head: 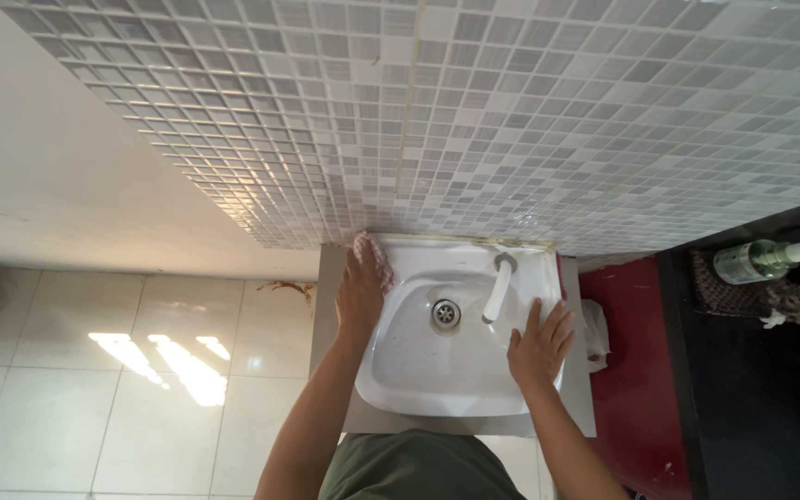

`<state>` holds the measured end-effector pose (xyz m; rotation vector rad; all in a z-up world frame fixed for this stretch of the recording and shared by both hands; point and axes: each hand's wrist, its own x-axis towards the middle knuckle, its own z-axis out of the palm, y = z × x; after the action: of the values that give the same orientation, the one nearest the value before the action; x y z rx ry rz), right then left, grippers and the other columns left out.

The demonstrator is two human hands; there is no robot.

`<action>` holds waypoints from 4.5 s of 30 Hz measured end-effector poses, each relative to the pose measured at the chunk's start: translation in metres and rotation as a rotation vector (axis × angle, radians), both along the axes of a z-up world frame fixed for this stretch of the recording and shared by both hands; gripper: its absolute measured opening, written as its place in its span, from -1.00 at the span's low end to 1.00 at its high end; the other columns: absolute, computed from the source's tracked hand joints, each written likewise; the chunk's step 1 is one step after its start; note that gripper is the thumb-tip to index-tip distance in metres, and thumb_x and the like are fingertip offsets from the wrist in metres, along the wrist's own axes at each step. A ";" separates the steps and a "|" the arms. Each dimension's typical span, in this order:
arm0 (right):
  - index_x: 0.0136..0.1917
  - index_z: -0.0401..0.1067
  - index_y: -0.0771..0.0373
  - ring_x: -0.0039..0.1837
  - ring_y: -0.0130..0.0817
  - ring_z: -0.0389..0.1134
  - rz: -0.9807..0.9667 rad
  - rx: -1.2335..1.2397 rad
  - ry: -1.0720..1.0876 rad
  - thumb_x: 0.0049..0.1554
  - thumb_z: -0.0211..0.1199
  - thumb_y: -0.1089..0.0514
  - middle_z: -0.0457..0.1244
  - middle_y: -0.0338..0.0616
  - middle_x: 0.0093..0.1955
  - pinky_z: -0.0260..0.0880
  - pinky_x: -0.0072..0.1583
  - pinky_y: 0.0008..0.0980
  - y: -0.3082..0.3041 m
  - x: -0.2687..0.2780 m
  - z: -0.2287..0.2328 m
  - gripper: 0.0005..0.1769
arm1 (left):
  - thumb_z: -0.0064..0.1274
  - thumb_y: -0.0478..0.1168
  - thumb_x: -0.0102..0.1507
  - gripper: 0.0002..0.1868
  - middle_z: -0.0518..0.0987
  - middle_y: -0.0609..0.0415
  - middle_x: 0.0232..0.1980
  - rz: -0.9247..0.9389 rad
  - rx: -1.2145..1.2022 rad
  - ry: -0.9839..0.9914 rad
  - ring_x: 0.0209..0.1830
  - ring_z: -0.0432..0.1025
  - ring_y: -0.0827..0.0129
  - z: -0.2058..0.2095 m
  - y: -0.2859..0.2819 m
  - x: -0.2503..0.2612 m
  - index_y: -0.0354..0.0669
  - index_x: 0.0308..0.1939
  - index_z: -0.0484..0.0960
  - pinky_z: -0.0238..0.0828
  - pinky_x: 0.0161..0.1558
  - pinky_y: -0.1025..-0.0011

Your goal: The person wipes the interior and rim of a white bathroom sink using a red and white checkered cloth. The person repeatedly scrubs the basin, faucet, and surrounding countertop area.

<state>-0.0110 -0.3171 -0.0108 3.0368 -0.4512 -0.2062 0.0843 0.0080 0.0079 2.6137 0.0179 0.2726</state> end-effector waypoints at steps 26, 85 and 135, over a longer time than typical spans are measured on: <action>0.38 0.41 0.07 0.63 -0.17 -0.01 0.033 0.421 0.144 0.23 0.09 -0.09 0.12 -0.13 0.56 0.09 0.52 -0.12 0.067 -0.057 -0.039 -0.50 | -0.02 -0.20 0.35 -0.30 0.08 -0.61 0.47 -0.123 0.043 -0.013 0.37 0.20 -0.50 -0.008 0.011 -0.040 -0.21 0.53 0.09 0.48 0.09 -0.07; 0.27 0.46 0.27 0.32 -0.05 0.27 0.501 0.590 -0.238 0.27 0.09 -0.02 0.35 0.00 0.23 0.12 0.39 -0.07 0.037 -0.130 -0.016 -0.57 | 0.06 -0.13 0.22 -0.34 0.22 0.24 0.57 -0.575 0.529 -0.094 0.60 -0.02 0.32 -0.050 0.050 -0.203 0.44 0.41 0.34 -0.30 0.53 -0.23; 0.31 0.36 0.26 0.28 -0.16 0.28 0.786 0.290 -0.467 0.14 0.15 -0.04 0.31 -0.07 0.20 0.18 0.31 -0.05 0.051 -0.116 0.019 -0.47 | -0.09 0.09 0.26 -0.27 0.30 -0.43 0.41 -0.484 0.341 0.222 0.57 -0.05 -0.26 0.005 -0.051 -0.220 -0.45 0.33 0.36 -0.41 0.39 -0.38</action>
<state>-0.1273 -0.2658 0.0084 3.2290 0.8323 0.5232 -0.1353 -0.0430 0.0127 2.8605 -0.6245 -0.2032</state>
